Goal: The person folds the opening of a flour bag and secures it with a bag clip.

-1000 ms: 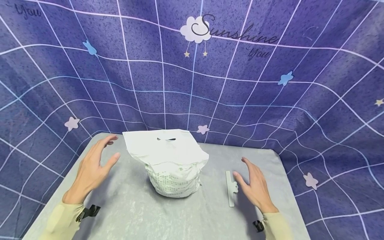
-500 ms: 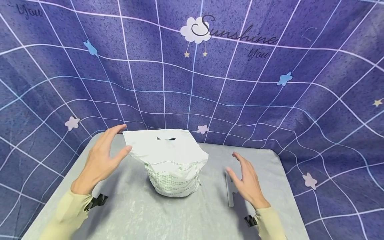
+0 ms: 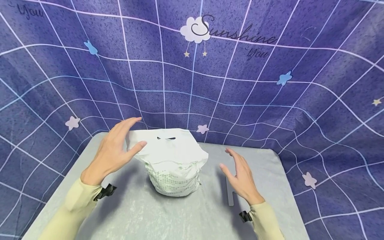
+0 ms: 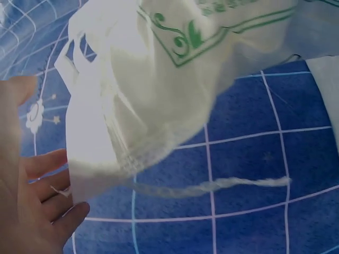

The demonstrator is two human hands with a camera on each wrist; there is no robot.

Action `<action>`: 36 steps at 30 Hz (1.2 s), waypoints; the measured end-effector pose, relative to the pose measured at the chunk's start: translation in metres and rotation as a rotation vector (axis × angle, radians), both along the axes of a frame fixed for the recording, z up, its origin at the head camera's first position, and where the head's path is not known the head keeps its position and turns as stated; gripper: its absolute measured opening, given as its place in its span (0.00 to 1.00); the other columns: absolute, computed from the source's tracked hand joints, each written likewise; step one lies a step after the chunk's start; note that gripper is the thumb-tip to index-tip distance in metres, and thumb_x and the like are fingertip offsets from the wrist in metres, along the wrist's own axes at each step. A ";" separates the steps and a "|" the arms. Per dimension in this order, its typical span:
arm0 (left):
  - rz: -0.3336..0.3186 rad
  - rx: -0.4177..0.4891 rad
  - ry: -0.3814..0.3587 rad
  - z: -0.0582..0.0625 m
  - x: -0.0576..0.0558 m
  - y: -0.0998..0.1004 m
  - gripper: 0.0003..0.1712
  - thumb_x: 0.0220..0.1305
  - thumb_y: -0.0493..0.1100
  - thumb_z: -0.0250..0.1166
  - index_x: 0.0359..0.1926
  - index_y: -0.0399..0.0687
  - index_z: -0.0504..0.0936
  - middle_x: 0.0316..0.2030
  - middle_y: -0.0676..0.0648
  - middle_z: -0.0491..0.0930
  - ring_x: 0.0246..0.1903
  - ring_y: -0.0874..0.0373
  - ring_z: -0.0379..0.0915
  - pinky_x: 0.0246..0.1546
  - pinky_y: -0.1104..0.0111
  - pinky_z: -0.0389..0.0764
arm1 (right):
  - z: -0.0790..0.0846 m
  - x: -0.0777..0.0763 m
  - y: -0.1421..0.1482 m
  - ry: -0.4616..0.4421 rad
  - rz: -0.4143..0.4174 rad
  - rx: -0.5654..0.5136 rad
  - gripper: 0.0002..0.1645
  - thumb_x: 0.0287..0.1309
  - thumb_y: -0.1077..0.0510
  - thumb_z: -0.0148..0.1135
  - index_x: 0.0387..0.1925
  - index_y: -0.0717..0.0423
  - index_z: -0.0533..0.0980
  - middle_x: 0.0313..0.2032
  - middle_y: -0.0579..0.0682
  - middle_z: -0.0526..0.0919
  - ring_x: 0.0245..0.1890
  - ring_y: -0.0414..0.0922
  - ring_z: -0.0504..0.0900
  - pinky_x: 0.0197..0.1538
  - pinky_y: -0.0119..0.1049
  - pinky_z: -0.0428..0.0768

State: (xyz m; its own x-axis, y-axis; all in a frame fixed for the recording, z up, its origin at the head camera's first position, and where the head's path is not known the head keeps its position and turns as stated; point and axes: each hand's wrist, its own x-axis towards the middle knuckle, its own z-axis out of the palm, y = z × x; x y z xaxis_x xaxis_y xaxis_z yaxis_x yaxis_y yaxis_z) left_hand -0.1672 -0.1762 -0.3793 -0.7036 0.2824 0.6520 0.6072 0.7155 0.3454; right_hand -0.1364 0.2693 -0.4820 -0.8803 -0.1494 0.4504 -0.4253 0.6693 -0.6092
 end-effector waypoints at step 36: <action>-0.195 -0.182 -0.063 0.037 -0.017 0.063 0.39 0.72 0.68 0.63 0.76 0.56 0.74 0.69 0.53 0.78 0.69 0.52 0.75 0.70 0.56 0.74 | 0.035 -0.008 -0.048 -0.011 0.195 -0.083 0.35 0.75 0.55 0.66 0.78 0.44 0.68 0.68 0.45 0.80 0.68 0.47 0.76 0.72 0.44 0.69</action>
State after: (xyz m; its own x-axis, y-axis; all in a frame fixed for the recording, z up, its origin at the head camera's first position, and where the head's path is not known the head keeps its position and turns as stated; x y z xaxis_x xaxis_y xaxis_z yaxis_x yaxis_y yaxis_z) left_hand -0.1842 -0.1137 -0.3421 -0.6622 0.5248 0.5348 0.7209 0.6409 0.2638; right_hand -0.1448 0.2213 -0.4466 -0.8434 -0.2802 0.4584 -0.5346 0.5227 -0.6640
